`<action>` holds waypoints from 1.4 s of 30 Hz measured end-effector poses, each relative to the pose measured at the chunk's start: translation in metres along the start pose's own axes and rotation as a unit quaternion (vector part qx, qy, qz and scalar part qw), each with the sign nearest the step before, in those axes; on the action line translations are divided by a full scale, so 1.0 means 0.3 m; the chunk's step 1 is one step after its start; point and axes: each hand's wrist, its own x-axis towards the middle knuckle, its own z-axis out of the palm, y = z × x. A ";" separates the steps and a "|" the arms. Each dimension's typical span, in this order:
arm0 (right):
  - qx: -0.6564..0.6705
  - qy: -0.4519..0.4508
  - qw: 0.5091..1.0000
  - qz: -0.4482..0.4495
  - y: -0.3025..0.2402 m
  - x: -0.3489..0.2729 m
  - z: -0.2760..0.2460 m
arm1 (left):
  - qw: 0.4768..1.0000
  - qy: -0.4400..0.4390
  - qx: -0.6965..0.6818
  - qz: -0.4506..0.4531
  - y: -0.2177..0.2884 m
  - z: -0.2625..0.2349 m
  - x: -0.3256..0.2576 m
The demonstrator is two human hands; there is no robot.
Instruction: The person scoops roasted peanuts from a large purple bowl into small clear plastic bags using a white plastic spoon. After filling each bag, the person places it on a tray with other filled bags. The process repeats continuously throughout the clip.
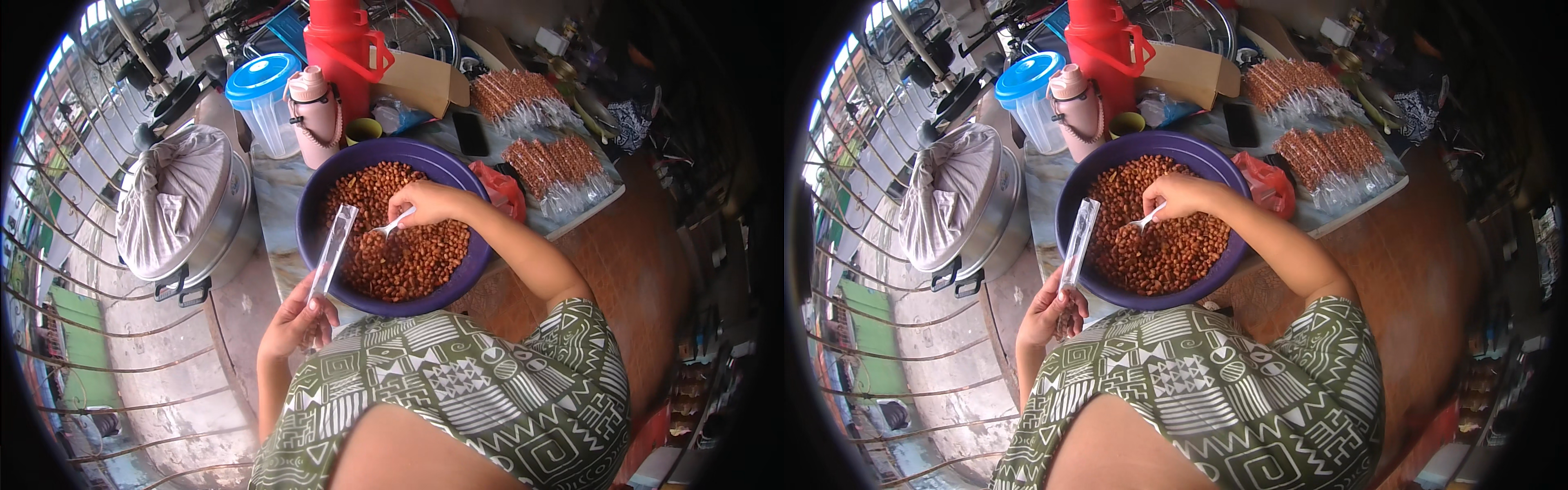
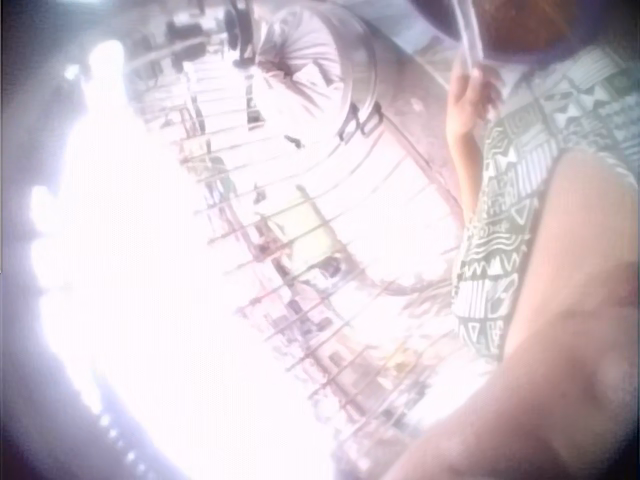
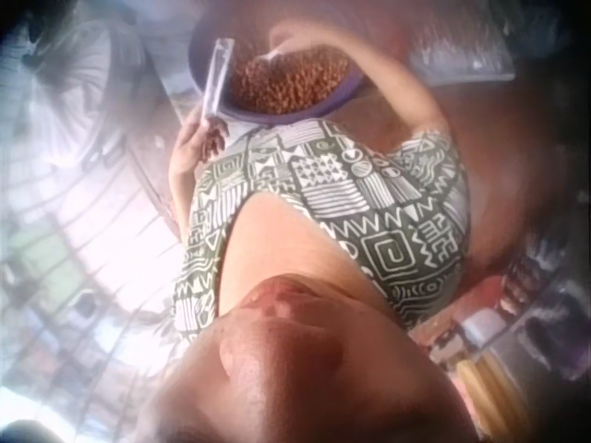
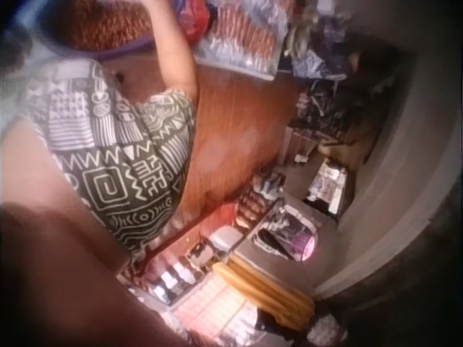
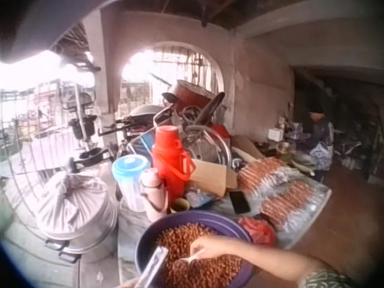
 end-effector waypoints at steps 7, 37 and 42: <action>0.037 0.046 0.998 0.007 -0.058 -0.102 -0.270 | 1.000 -0.016 -0.001 -0.008 0.003 0.005 0.025; -0.144 0.049 0.985 -0.086 -0.310 -0.120 -0.491 | 0.999 -0.043 -0.015 -0.019 0.070 0.097 0.109; -0.153 0.059 0.983 -0.080 -0.320 -0.126 -0.489 | 0.999 -0.047 -0.011 -0.010 0.076 0.104 0.121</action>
